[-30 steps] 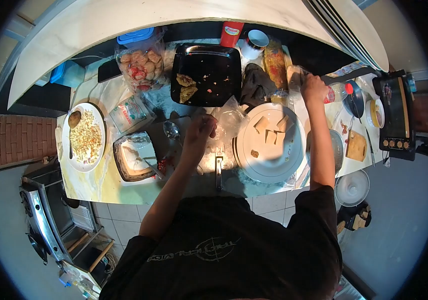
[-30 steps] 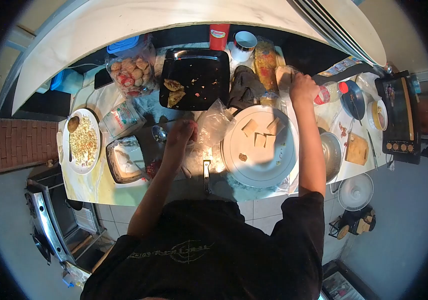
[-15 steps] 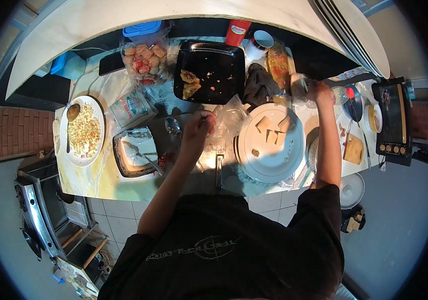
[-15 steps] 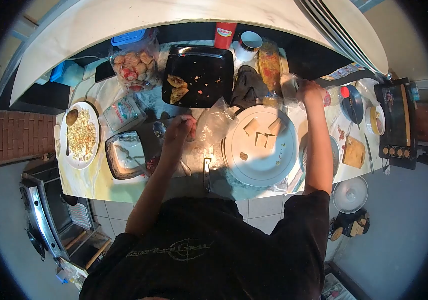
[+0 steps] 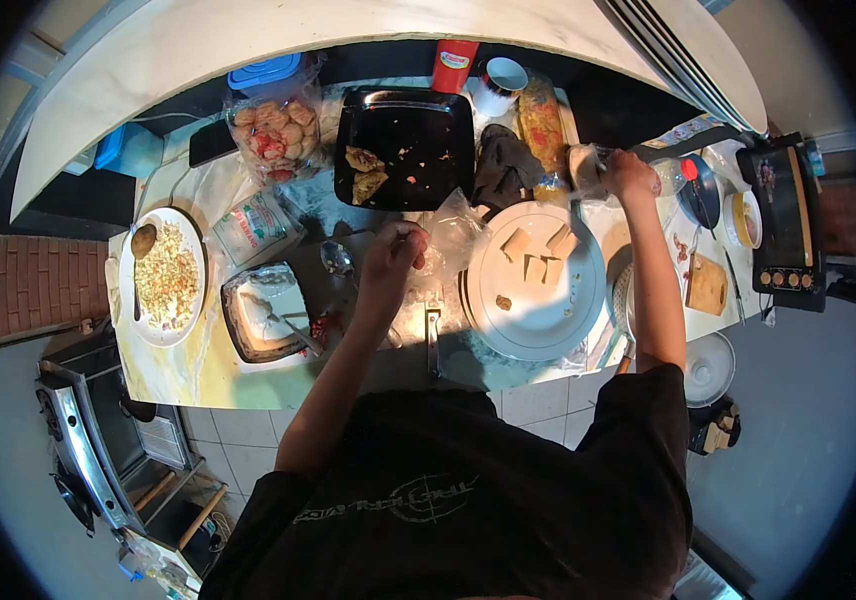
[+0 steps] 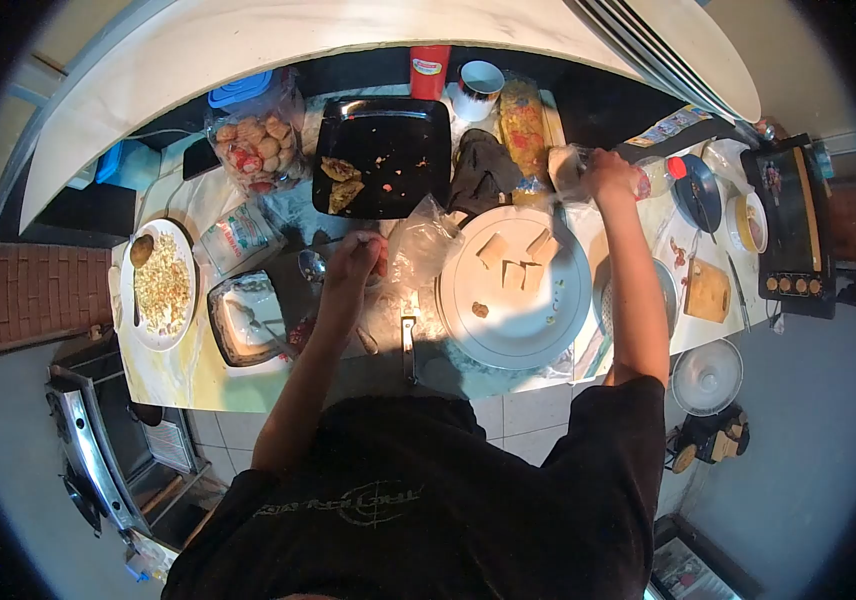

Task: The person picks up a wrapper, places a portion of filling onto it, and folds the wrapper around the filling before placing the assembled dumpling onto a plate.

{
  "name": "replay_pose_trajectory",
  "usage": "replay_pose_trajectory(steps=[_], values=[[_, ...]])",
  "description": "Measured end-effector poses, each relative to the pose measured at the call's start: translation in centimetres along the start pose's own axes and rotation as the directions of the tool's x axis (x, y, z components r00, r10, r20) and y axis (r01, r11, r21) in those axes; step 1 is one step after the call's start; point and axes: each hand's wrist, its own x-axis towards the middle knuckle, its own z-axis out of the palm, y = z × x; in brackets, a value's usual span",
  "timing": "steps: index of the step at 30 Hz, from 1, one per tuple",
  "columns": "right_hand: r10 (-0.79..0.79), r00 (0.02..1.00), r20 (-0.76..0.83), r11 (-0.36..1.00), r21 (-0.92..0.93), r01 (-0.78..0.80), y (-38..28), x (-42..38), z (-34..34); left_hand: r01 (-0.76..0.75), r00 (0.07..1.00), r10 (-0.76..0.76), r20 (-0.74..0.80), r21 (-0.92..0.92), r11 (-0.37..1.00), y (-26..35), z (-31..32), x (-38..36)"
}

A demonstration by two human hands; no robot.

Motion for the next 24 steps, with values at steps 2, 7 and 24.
replay_pose_trajectory(steps=[2, 7, 24], values=[[0.037, 0.979, -0.198, 0.997, 0.068, -0.023, 0.0, -0.1, 1.5, 0.012, 1.0, -0.012, -0.008, 0.007, 1.0, 0.1, 0.2, -0.1], [-0.025, 0.95, -0.31, 0.983, 0.165, 0.079, -0.3, -1.5, 2.5, 0.026, 0.999, -0.027, 0.022, 0.046, 0.999, 0.6, 1.1, 0.1], [-0.076, 0.835, -0.546, 0.997, -0.021, 0.077, -3.0, -5.9, 1.6, -0.013, 0.995, 0.006, 0.096, 0.073, 0.997, 0.5, 4.4, 1.1]])
